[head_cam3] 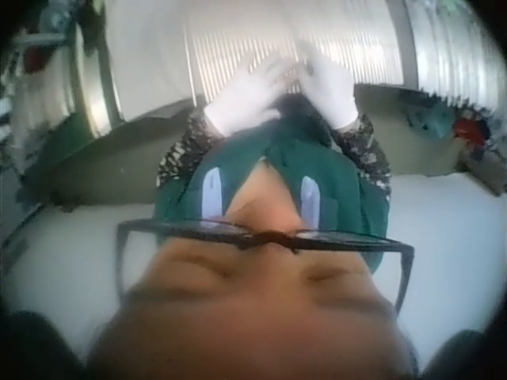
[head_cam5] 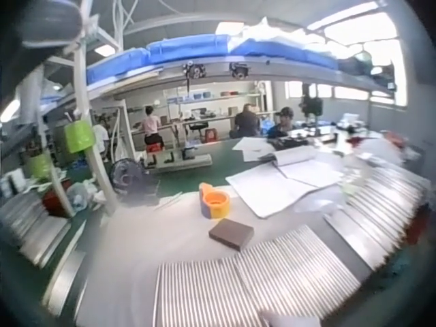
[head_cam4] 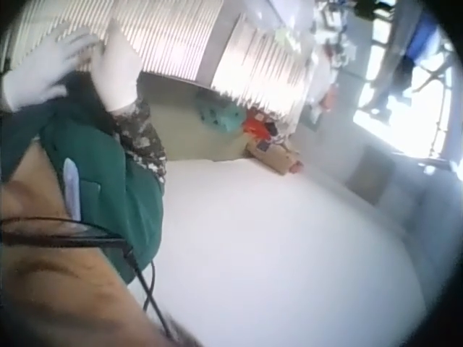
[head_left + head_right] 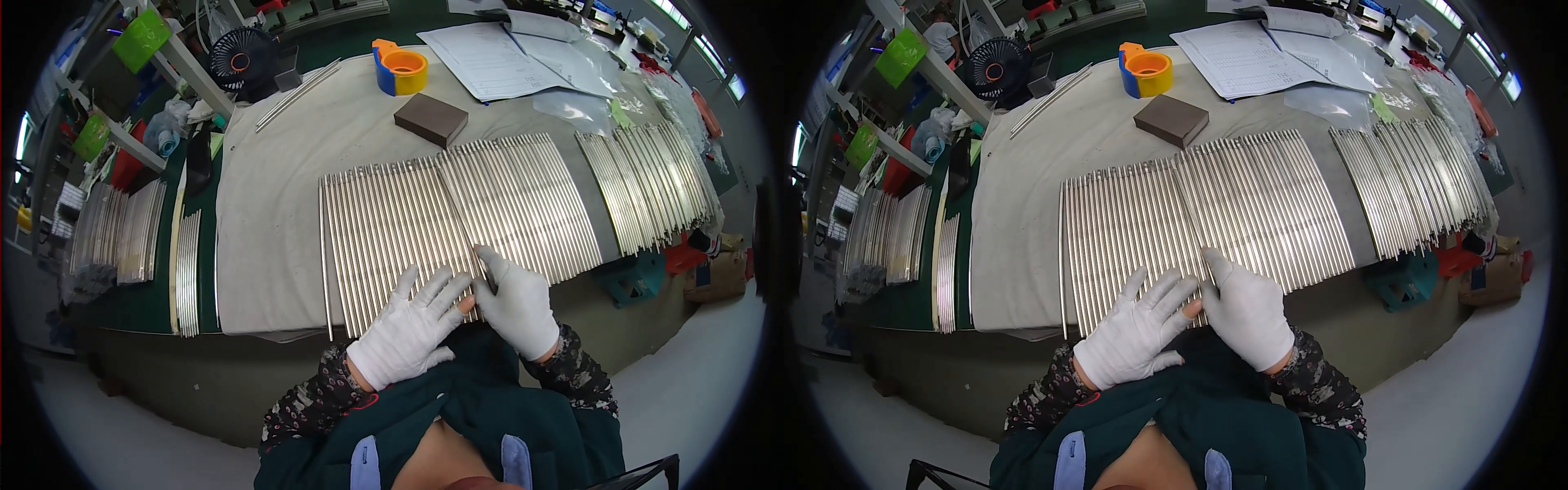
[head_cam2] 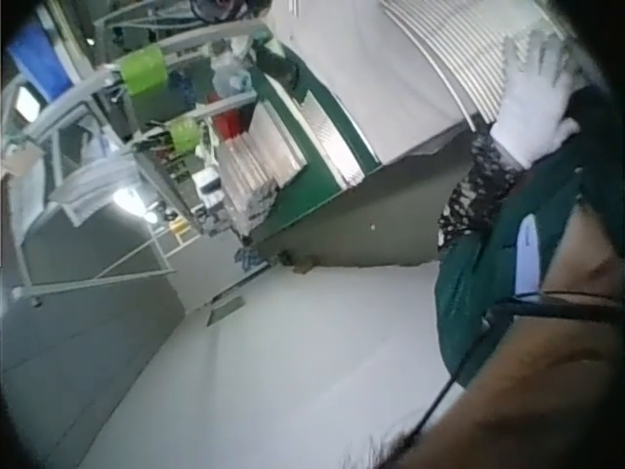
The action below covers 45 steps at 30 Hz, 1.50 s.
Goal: Sanding and organizing metal rods at a manufacturing workbench.
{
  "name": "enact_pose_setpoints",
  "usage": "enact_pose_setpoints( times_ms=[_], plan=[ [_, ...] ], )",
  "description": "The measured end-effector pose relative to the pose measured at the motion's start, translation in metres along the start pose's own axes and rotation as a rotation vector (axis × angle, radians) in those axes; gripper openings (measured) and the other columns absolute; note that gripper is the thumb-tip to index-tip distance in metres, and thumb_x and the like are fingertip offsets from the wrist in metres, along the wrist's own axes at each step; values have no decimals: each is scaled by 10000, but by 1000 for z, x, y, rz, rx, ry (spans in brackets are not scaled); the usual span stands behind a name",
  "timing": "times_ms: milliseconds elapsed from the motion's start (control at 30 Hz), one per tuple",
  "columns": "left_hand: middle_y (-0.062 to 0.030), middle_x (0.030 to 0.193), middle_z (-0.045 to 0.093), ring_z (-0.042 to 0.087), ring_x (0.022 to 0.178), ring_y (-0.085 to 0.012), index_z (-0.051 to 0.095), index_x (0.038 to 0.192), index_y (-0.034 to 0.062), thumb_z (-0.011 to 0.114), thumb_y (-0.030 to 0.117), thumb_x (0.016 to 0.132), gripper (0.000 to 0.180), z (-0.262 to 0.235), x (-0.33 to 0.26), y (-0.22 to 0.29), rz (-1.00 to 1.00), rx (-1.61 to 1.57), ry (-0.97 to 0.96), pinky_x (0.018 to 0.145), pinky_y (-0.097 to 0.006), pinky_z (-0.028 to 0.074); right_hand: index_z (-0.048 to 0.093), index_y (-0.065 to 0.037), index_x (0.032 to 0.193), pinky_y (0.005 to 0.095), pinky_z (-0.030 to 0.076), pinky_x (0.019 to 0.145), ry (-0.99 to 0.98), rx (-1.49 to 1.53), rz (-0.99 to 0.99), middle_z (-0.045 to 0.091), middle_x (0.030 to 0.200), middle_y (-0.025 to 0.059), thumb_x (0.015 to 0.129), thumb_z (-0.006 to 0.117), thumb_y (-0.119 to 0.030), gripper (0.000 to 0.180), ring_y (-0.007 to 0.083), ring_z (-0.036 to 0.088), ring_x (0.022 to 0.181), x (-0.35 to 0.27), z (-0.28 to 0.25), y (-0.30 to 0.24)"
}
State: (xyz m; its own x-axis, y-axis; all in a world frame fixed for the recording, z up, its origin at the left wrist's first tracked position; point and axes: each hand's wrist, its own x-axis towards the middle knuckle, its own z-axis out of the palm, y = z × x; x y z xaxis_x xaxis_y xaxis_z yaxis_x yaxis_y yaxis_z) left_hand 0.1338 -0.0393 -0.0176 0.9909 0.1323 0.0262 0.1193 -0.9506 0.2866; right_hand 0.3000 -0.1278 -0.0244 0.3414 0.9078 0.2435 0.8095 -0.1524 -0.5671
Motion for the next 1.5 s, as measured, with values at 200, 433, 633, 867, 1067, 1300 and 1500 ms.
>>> enact_pose_setpoints(
  times_ms=[200, 433, 633, 867, 1067, 1300, 1500],
  plan=[
    [-134, 1398, 381, 348, 1298, -320, 454, 1306, 67, 752, 317, 663, 751, 1, -1, -2, -36, 21, 9, 1062, -522, 268, 568, -29, 1119, 376, 471, 488, -71, -139, 3, 578, 597, 110, 814, 620, -157, 335, 274, 605, 528, 2, 0, -5],
    [-123, 1399, 384, 360, 1290, -322, 438, 1319, 91, 752, 300, 665, 755, -4, -9, -6, -44, 44, 9, 1060, -522, 271, 577, -50, 1109, 371, 455, 475, -38, -215, -72, 548, 612, 77, 804, 645, -191, 343, 250, 583, 530, -7, 0, -10],
    [-121, 1371, 403, 367, 1285, -325, 419, 1327, 107, 764, 289, 653, 779, -6, -18, -9, -67, 55, 7, 1048, -542, 271, 606, -109, 1077, 328, 433, 589, -21, -294, -348, 535, 855, 7, 732, 718, -277, 399, 178, 540, 711, -26, -15, -3],
    [-107, 1380, 408, 350, 1299, -309, 477, 1294, 96, 739, 281, 683, 691, -6, -21, -9, -80, 53, 11, 1070, -531, 246, 617, -90, 936, 271, 363, 533, 52, -401, -659, 471, 756, -31, 780, 649, -134, 165, 103, 486, 664, -22, -1, 24],
    [-119, 1394, 393, 370, 1285, -330, 414, 1332, 125, 777, 300, 638, 803, -4, -21, -10, -74, 64, 7, 1044, -553, 269, 582, -108, 781, 256, 346, 472, 208, -320, -753, 437, 671, -42, 788, 685, -177, 124, 92, 459, 568, -23, 5, 28],
    [-118, 1400, 388, 353, 1297, -342, 411, 1336, 126, 768, 312, 651, 794, -5, -21, -8, -89, 98, -15, 1045, -560, 266, 610, -91, 862, 277, 354, 475, 416, -230, -720, 467, 662, -36, 734, 751, -183, 211, 123, 446, 557, -26, 2, 31],
    [-160, 1352, 436, 473, 1189, -327, 457, 1283, 28, 742, 243, 703, 681, -6, -12, 5, -39, -76, 177, 1017, -437, 352, 638, -65, 962, 275, 353, 462, 496, -142, -681, 477, 656, -37, 693, 761, -184, 318, 123, 469, 550, -24, -2, 19]
  ],
)
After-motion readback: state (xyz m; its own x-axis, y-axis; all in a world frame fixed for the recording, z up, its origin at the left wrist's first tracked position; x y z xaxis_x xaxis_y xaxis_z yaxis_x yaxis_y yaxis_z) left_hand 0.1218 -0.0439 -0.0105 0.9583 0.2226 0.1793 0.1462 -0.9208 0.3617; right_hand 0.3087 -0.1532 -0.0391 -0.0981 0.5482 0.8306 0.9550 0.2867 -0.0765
